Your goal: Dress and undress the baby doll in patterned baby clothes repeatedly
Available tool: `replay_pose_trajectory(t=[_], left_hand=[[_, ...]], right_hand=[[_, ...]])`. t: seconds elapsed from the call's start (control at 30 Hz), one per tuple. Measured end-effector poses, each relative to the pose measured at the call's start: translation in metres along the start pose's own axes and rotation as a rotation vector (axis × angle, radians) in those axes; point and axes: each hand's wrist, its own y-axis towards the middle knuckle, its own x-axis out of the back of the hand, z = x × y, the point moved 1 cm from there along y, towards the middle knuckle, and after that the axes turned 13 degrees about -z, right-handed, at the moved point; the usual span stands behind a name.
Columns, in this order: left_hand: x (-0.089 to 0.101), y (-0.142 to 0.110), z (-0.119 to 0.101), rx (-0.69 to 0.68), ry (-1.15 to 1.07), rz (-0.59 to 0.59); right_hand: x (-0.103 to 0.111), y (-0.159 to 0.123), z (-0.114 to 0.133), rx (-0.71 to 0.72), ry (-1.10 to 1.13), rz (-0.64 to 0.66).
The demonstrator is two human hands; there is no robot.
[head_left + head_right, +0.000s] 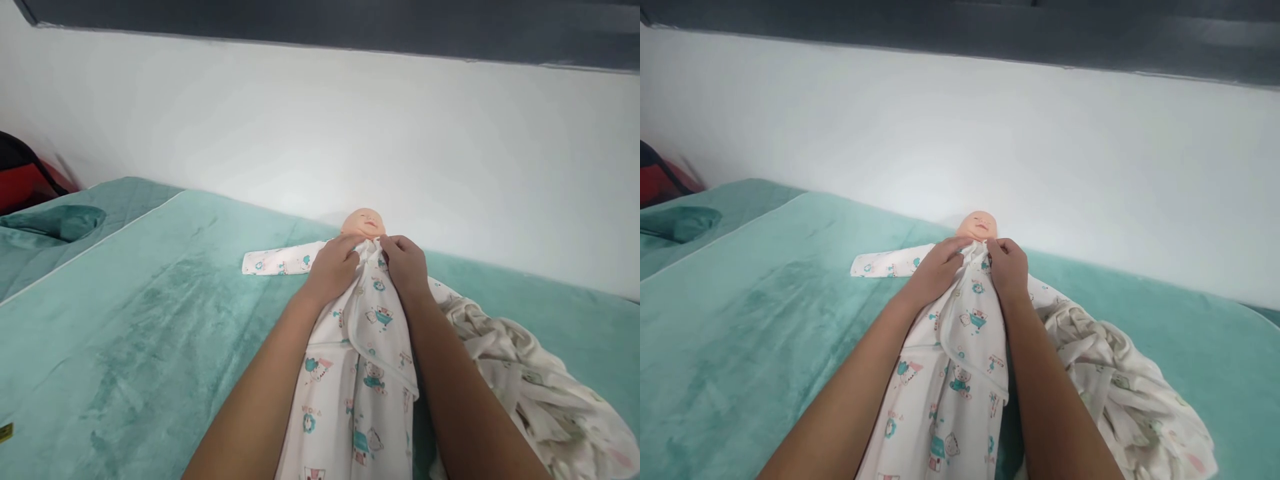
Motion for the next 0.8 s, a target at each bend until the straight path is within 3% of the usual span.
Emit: replay_pose_trajectory(t=[0.2, 0.47, 0.6, 0.7, 0.8], left_hand=[[0.004, -0.013, -0.002, -0.016, -0.041, -0.047], [0.012, -0.055, -0.002, -0.138, 0.082, -0.033], [0.013, -0.060, 0.000, -0.143, 0.103, -0.034], [0.014, -0.058, 0.001, -0.136, 0.096, -0.030], [0.014, -0.057, 0.002, -0.146, 0.089, -0.025]], right_hand=[[0.006, -0.018, 0.005, 0.004, 0.022, -0.119], [0.033, -0.070, 0.001, -0.009, 0.017, -0.194], [0.037, -0.089, 0.008, 0.073, 0.013, -0.078], [0.036, -0.091, 0.017, 0.209, -0.143, 0.076], [0.034, -0.086, 0.023, 0.287, -0.284, 0.142]])
